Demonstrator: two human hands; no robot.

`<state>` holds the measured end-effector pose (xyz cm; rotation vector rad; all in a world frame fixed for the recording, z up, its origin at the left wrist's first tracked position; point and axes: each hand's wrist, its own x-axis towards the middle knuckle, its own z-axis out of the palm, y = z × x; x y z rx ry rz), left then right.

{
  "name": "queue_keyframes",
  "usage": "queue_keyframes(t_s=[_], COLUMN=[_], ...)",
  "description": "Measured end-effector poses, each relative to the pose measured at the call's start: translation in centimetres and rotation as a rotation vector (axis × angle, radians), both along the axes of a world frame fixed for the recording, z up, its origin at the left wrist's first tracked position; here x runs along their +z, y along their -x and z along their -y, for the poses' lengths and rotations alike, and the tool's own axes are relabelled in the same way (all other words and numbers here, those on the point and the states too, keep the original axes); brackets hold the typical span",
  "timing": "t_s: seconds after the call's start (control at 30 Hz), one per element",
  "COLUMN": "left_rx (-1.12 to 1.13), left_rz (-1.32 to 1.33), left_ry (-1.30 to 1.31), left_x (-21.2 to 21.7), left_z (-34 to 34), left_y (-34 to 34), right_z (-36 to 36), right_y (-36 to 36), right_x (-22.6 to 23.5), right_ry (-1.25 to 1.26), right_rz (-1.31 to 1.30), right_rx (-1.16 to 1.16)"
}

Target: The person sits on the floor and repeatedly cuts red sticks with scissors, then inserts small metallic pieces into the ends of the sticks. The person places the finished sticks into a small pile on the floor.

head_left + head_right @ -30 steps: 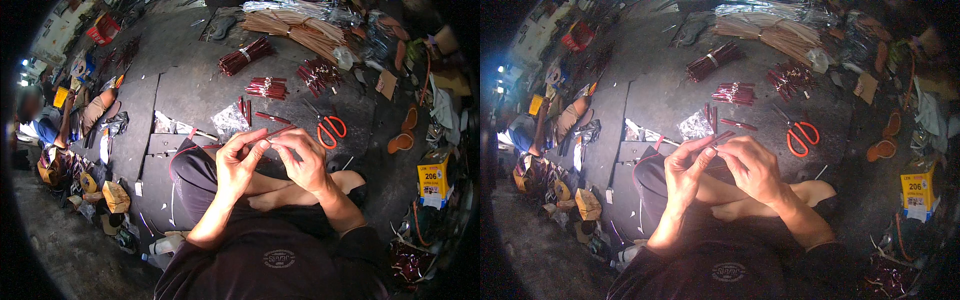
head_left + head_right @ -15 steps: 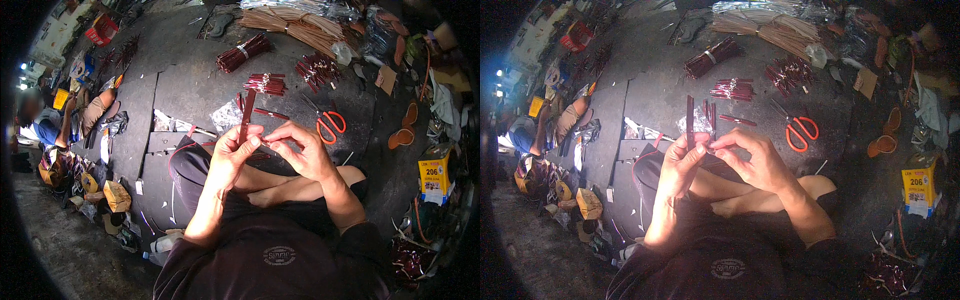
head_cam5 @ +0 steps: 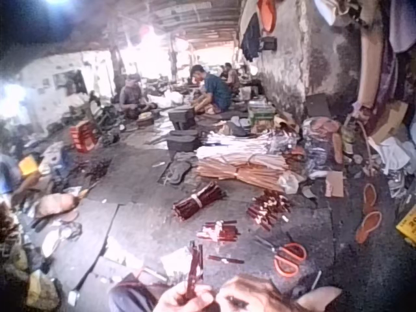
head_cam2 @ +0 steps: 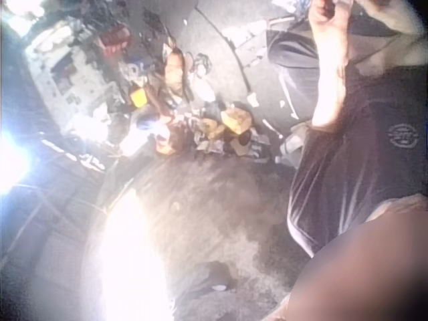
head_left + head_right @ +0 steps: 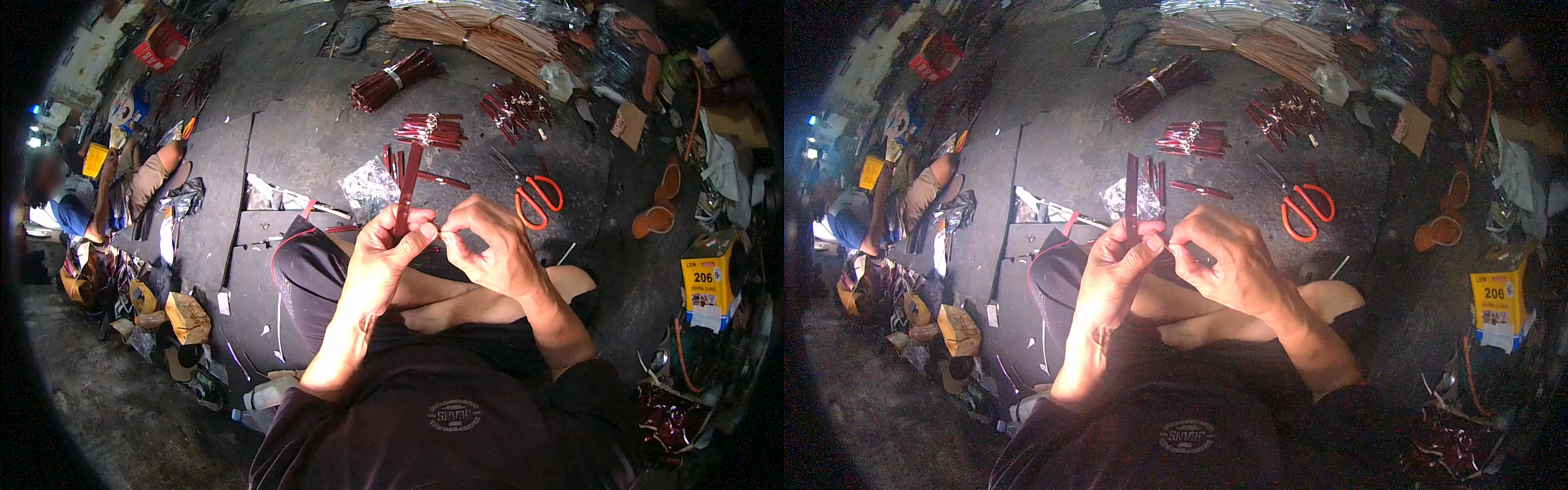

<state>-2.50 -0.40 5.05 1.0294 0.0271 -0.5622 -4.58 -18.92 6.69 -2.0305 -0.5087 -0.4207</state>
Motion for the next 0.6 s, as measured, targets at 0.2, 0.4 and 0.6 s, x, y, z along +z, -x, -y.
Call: queue_keyframes(t_s=[0.2,0.4,0.6], left_rx=[-0.07,-0.132,0.025], left_rz=[0.009,0.15,0.158], left_ry=[0.072,0.073,0.007], left_x=[0.4,-0.4,-0.7], left_z=[-0.7,-1.0,-0.6], left_y=[-0.2,-0.6,-0.1], right_z=[0.8,1.3,0.2], right_y=[-0.1,-0.3,-0.4], right_x=[0.5,-0.2,-0.7], right_ry=[-0.104,-0.356,-0.546], right_rz=[-0.201,-0.485,-0.442], right_rx=[0.087,0.216,0.075])
